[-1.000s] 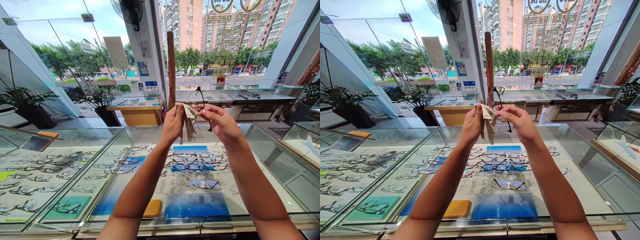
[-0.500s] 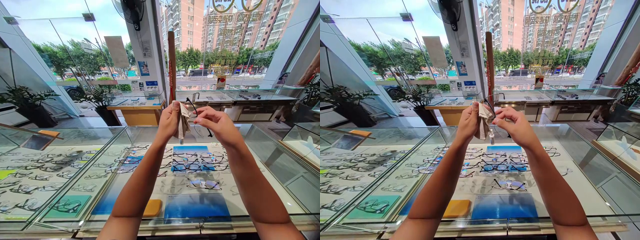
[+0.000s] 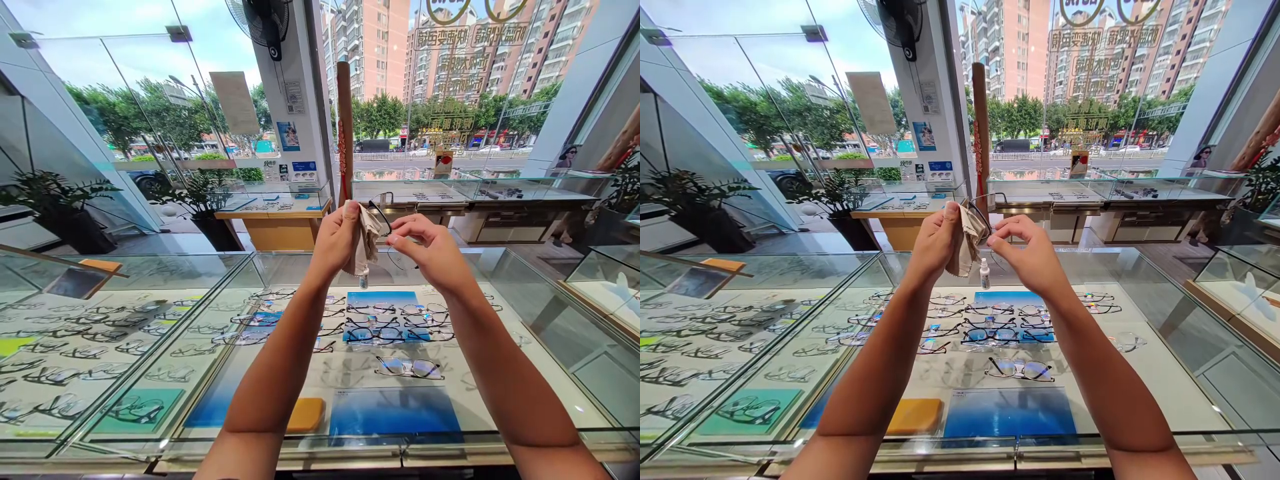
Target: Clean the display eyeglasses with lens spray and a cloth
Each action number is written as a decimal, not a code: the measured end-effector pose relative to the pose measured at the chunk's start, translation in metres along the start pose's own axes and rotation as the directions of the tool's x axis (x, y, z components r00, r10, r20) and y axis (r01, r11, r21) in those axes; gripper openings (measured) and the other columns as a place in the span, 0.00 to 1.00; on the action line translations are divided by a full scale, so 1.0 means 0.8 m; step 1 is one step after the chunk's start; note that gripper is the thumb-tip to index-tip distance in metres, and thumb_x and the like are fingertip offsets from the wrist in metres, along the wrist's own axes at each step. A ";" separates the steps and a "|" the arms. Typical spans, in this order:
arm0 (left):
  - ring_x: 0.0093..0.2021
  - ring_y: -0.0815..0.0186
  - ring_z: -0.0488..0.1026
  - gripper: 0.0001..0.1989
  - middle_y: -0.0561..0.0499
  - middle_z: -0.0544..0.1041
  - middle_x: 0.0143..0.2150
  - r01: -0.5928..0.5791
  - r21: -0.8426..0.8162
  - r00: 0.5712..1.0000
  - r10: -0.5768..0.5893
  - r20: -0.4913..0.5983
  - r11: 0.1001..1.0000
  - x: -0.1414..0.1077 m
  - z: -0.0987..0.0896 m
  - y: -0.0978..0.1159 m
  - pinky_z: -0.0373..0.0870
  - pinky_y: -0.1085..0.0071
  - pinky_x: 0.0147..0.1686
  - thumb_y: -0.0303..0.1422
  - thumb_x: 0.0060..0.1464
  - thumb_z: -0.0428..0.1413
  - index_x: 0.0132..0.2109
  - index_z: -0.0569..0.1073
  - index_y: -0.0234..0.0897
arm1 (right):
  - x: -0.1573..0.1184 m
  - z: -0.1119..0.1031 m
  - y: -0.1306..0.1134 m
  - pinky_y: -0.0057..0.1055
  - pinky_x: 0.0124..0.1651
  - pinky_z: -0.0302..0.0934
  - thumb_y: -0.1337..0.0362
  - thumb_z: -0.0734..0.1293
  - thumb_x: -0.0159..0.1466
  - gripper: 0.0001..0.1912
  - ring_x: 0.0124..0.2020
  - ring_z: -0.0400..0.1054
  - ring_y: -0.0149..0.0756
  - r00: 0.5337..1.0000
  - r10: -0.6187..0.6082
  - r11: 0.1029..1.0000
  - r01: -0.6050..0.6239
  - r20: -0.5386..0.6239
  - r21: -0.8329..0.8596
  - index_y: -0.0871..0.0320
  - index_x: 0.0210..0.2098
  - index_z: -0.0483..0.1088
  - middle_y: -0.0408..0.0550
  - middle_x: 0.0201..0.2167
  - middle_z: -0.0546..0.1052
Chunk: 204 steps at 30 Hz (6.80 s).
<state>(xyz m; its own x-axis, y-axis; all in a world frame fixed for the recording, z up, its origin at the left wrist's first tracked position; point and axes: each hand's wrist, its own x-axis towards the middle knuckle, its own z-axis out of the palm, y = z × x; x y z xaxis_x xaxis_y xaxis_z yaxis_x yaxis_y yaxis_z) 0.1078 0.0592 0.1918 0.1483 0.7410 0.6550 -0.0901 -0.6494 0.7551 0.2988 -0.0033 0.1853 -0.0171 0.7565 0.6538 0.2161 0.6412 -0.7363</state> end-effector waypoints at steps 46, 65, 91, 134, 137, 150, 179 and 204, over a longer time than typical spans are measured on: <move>0.28 0.71 0.69 0.20 0.52 0.78 0.31 0.057 -0.162 0.988 -0.032 0.154 0.985 -0.014 0.009 0.018 0.66 0.74 0.29 0.46 0.47 0.76 0.37 0.81 0.37 | 0.008 -0.008 -0.001 0.44 0.66 0.62 0.53 0.76 0.66 0.14 0.52 0.72 0.40 0.934 0.005 0.916 -0.148 0.358 0.372 0.53 0.28 0.80 0.47 0.50 0.78; 0.29 0.70 0.73 0.23 0.51 0.80 0.34 0.135 -0.133 0.972 -0.105 0.210 0.982 -0.011 0.006 0.015 0.70 0.75 0.30 0.44 0.46 0.76 0.42 0.80 0.36 | 0.017 -0.010 0.020 0.39 0.55 0.73 0.44 0.79 0.59 0.19 0.45 0.71 0.40 0.897 0.222 0.853 -0.369 0.383 0.369 0.53 0.29 0.82 0.49 0.37 0.74; 0.22 0.71 0.57 0.17 0.56 0.60 0.23 -0.018 -0.168 1.000 0.020 0.010 0.986 -0.001 -0.018 0.032 0.56 0.71 0.21 0.41 0.58 0.63 0.28 0.67 0.40 | 0.014 -0.045 -0.005 0.41 0.62 0.70 0.49 0.76 0.66 0.16 0.50 0.78 0.42 0.955 0.121 0.876 -0.232 0.272 0.423 0.54 0.32 0.79 0.47 0.37 0.81; 0.35 0.64 0.75 0.31 0.47 0.81 0.52 -0.382 0.566 0.732 0.613 -0.299 0.731 -0.047 0.008 0.082 0.76 0.57 0.35 0.50 0.52 0.74 0.58 0.77 0.44 | -0.012 -0.023 -0.047 0.44 0.48 0.71 0.58 0.72 0.69 0.05 0.40 0.76 0.40 0.608 -0.568 0.821 0.459 -0.555 -0.338 0.52 0.40 0.78 0.44 0.36 0.80; 0.40 0.60 0.79 0.29 0.48 0.80 0.50 -0.381 0.581 0.730 0.620 -0.287 0.719 -0.047 0.009 0.082 0.78 0.56 0.38 0.51 0.53 0.73 0.57 0.77 0.47 | -0.017 -0.018 -0.050 0.46 0.51 0.72 0.55 0.71 0.69 0.12 0.47 0.77 0.44 0.658 -0.577 0.817 0.463 -0.484 -0.343 0.51 0.49 0.79 0.47 0.45 0.82; 0.49 0.56 0.82 0.27 0.46 0.82 0.52 -0.388 0.551 0.758 0.596 -0.265 0.739 -0.043 0.005 0.076 0.83 0.51 0.49 0.53 0.56 0.70 0.57 0.77 0.48 | -0.027 -0.012 -0.057 0.49 0.55 0.70 0.53 0.77 0.66 0.18 0.48 0.74 0.47 0.752 -0.517 0.840 0.352 -0.410 -0.414 0.48 0.53 0.78 0.49 0.49 0.79; 0.53 0.56 0.82 0.26 0.47 0.82 0.55 -0.376 0.569 0.809 0.559 -0.184 0.731 -0.043 0.005 0.071 0.83 0.52 0.55 0.52 0.60 0.68 0.60 0.76 0.49 | 0.000 -0.042 -0.028 0.36 0.36 0.64 0.63 0.75 0.65 0.08 0.30 0.70 0.34 0.795 -0.410 0.912 0.363 -0.446 -0.191 0.53 0.32 0.73 0.42 0.29 0.74; 0.49 0.56 0.82 0.25 0.48 0.83 0.50 -0.405 0.603 0.806 0.580 -0.120 0.687 -0.050 -0.003 0.090 0.84 0.52 0.53 0.54 0.57 0.70 0.56 0.79 0.49 | 0.008 -0.064 -0.017 0.35 0.36 0.64 0.64 0.75 0.59 0.08 0.31 0.67 0.33 0.910 -0.331 0.941 0.298 -0.252 -0.160 0.52 0.33 0.72 0.40 0.30 0.73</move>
<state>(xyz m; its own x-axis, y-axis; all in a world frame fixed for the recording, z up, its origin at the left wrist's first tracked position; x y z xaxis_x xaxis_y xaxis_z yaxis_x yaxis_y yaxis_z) 0.0930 -0.0167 0.2205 -0.0507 0.2407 0.9693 0.4721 -0.8494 0.2357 0.3457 -0.0134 0.2084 0.1591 0.4437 0.8820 0.3544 0.8081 -0.4704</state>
